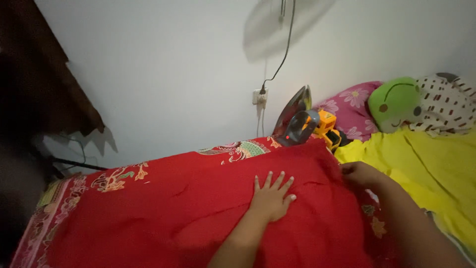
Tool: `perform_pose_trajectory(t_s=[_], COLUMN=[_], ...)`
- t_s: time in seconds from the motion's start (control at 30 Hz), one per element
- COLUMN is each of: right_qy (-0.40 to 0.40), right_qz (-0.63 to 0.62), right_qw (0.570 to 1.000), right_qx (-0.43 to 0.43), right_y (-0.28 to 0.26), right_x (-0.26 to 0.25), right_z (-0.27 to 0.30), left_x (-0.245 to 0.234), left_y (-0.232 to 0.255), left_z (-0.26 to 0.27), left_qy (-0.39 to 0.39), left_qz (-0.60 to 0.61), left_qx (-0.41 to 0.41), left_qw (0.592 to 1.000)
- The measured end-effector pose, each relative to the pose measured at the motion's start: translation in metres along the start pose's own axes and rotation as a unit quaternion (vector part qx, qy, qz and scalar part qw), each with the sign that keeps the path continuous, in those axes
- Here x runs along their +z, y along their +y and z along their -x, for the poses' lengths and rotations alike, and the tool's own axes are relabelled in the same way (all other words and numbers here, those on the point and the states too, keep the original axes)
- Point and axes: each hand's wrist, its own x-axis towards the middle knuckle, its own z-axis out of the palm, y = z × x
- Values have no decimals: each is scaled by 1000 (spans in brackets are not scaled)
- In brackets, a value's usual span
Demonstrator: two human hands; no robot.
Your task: Ironing a red shirt on a bed.
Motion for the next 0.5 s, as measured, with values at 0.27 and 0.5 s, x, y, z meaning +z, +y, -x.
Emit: perform_pose_trajectory(t_s=[0.27, 0.5], right_qy=[13, 125], right_qz=[278, 227], right_qw=[960, 966], right_qx=[23, 21], right_y=[7, 21], right_x=[27, 33], right_z=[-24, -32], left_x=[10, 4], left_y=[6, 10], left_z=[-12, -10], left_qy=[14, 23], left_qz=[9, 26], left_qx=[0, 2], left_qw=[1000, 999])
